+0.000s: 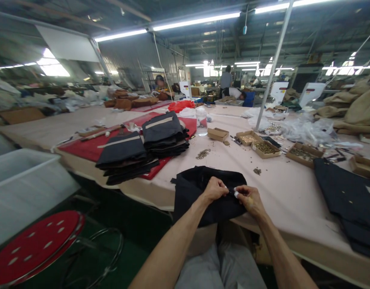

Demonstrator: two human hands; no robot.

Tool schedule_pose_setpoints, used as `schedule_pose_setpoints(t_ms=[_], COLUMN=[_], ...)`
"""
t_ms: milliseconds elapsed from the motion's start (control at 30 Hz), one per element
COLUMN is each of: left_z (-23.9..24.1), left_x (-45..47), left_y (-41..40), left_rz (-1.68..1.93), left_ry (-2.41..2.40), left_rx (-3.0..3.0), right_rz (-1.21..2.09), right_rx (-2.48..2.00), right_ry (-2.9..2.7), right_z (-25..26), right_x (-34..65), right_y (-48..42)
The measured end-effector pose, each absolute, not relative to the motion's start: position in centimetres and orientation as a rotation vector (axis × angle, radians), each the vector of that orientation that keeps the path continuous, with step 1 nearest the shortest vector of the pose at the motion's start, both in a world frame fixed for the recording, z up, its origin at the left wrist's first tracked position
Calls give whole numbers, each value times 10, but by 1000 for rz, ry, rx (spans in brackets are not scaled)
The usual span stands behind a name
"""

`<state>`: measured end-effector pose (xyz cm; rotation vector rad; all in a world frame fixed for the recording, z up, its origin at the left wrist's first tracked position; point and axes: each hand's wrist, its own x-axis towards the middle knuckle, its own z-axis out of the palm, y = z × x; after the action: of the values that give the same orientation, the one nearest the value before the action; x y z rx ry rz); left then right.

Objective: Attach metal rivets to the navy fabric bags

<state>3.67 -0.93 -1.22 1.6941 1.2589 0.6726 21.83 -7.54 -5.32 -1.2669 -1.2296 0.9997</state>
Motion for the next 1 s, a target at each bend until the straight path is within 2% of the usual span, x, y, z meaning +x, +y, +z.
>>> schedule_pose_setpoints(t_ms=[567, 1000], left_z=[-15, -2], left_x=[26, 25], left_y=[-10, -21], left_rz=[677, 714], left_ry=[1357, 1352], left_rx=[1787, 1875], right_rz=[1070, 710], right_rx=[-1185, -1358], right_ry=[-1251, -1371], right_z=[-44, -39], right_x=[201, 188], right_y=[-71, -69])
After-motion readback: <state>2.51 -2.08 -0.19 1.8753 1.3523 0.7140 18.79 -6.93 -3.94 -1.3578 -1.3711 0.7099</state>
